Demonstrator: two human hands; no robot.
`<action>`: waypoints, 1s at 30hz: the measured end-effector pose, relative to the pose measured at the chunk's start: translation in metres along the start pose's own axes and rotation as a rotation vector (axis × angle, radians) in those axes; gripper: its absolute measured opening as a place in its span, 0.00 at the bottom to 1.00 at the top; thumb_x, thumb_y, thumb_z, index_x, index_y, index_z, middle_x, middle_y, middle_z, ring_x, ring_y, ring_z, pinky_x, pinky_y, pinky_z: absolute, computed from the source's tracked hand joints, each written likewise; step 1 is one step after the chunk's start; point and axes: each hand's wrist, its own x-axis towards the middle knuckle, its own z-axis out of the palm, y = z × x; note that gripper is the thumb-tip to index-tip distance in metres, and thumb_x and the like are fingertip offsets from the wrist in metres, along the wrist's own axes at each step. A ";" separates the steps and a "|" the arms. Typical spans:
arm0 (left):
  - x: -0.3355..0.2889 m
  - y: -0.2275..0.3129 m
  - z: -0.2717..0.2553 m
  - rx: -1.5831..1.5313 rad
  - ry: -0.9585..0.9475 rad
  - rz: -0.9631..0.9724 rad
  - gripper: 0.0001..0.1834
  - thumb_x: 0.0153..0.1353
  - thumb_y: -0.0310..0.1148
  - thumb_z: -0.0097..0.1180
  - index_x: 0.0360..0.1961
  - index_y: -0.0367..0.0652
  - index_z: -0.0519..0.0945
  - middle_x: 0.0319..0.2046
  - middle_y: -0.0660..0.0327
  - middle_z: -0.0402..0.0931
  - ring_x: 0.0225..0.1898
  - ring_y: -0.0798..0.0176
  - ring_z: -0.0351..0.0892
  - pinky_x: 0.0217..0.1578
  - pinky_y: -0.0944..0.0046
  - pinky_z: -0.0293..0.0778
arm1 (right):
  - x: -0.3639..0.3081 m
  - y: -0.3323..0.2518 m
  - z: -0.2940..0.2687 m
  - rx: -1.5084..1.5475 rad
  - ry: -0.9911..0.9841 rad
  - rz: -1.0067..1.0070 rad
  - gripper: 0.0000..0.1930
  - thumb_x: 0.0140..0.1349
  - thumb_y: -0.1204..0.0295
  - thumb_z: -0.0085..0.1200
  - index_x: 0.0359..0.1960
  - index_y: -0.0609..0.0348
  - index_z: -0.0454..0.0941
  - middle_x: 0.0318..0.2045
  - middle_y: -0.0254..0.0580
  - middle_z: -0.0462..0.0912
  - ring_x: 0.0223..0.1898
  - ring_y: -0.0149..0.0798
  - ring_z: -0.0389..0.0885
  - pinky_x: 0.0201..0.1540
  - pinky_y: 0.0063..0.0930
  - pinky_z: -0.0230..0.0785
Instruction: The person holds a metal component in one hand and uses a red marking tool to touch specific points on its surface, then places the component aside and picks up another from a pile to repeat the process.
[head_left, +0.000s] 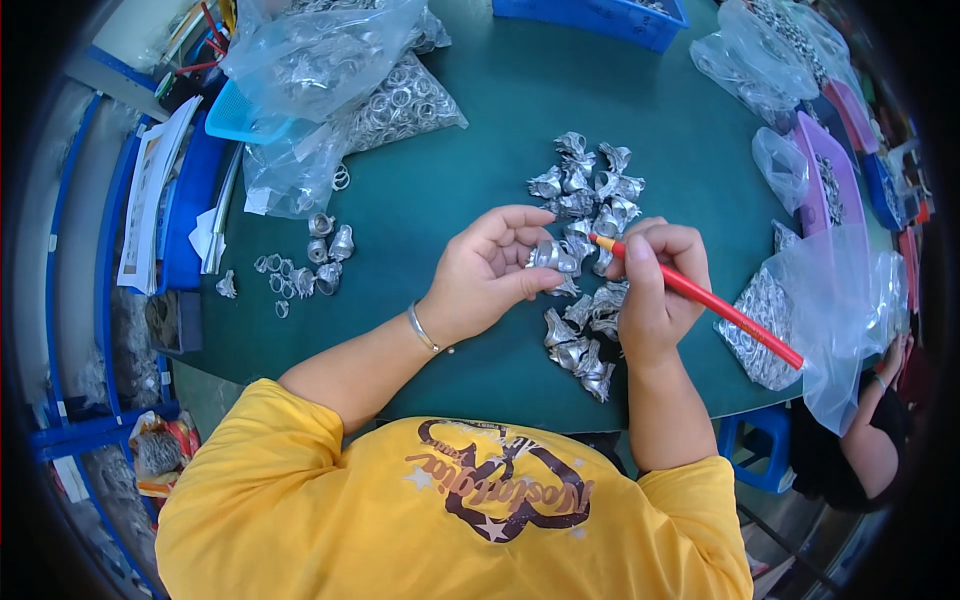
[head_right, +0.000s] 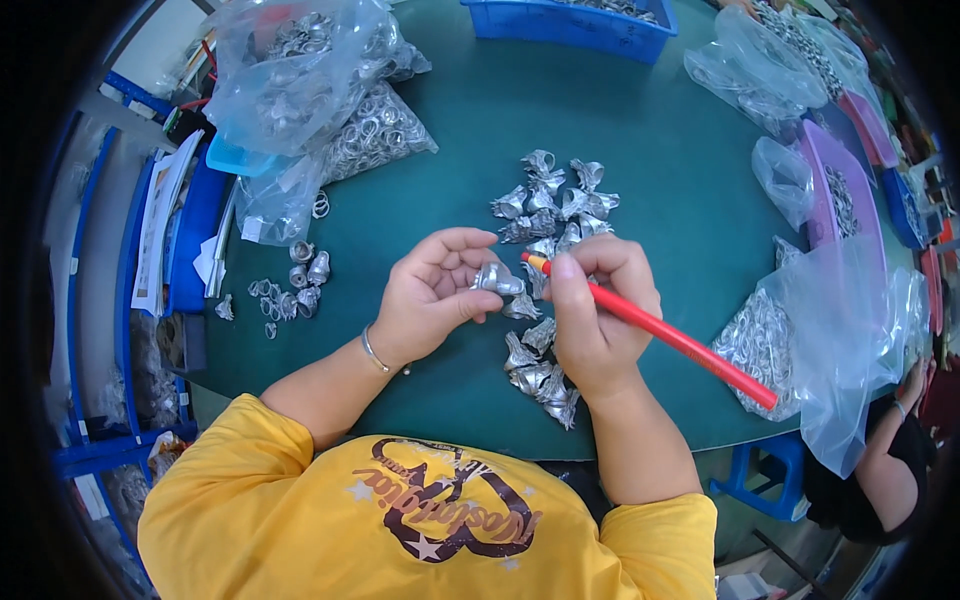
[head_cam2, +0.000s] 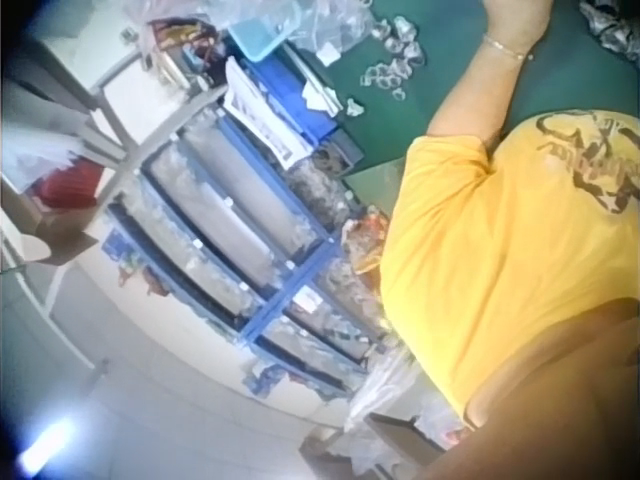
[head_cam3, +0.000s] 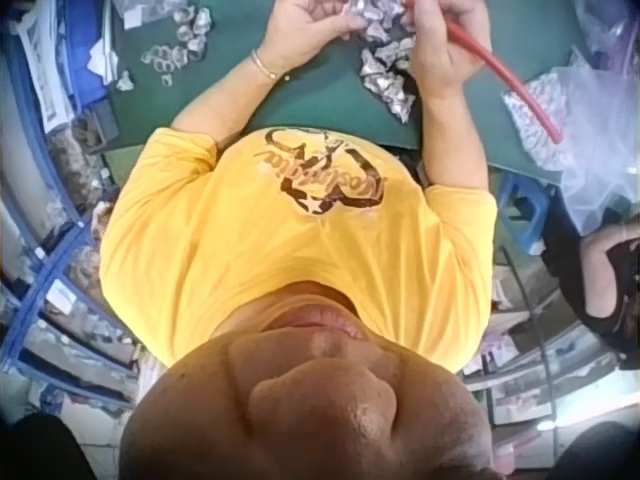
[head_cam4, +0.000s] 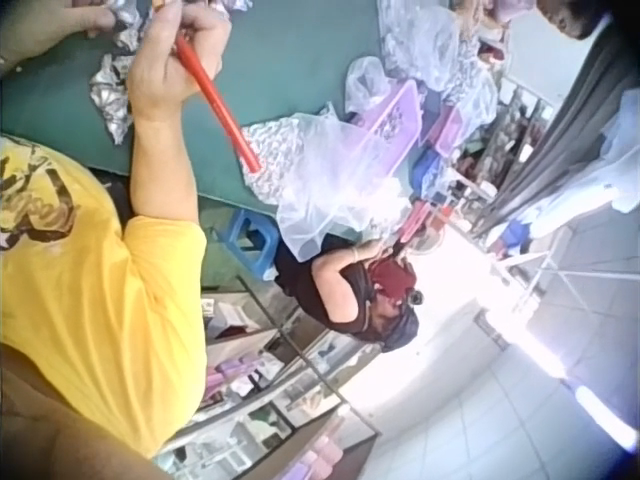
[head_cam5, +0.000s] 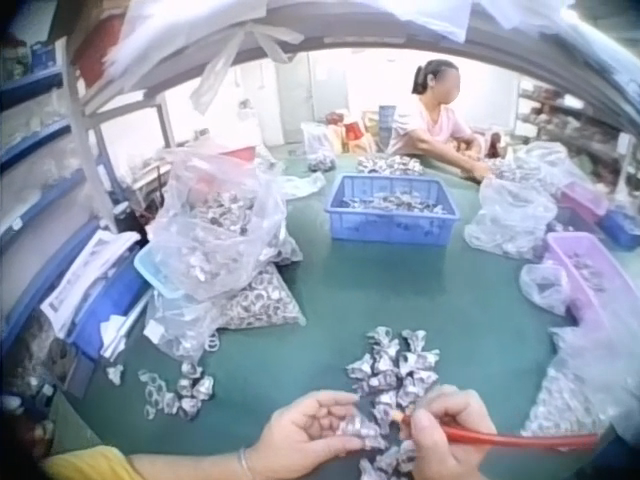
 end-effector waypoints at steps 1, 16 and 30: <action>0.001 -0.009 -0.002 0.014 0.007 0.094 0.22 0.51 0.14 0.60 0.49 0.34 0.72 0.44 0.56 0.75 0.43 0.67 0.77 0.43 0.69 0.76 | -0.002 0.003 -0.001 -0.026 -0.040 -0.044 0.05 0.58 0.82 0.51 0.27 0.62 0.68 0.21 0.39 0.75 0.22 0.27 0.72 0.25 0.18 0.63; -0.002 -0.005 -0.014 0.440 -0.021 0.294 0.19 0.48 0.13 0.62 0.43 0.33 0.75 0.43 0.57 0.69 0.43 0.66 0.76 0.44 0.70 0.75 | -0.005 0.009 0.002 -0.183 -0.247 -0.175 0.04 0.50 0.80 0.54 0.24 0.61 0.70 0.20 0.41 0.74 0.22 0.37 0.70 0.32 0.30 0.61; 0.002 -0.013 -0.011 0.085 -0.047 0.337 0.18 0.50 0.10 0.57 0.41 0.37 0.69 0.45 0.52 0.72 0.46 0.64 0.76 0.48 0.66 0.75 | -0.007 0.010 0.002 -0.177 -0.146 -0.135 0.04 0.51 0.81 0.53 0.25 0.62 0.70 0.20 0.41 0.75 0.23 0.37 0.70 0.33 0.30 0.63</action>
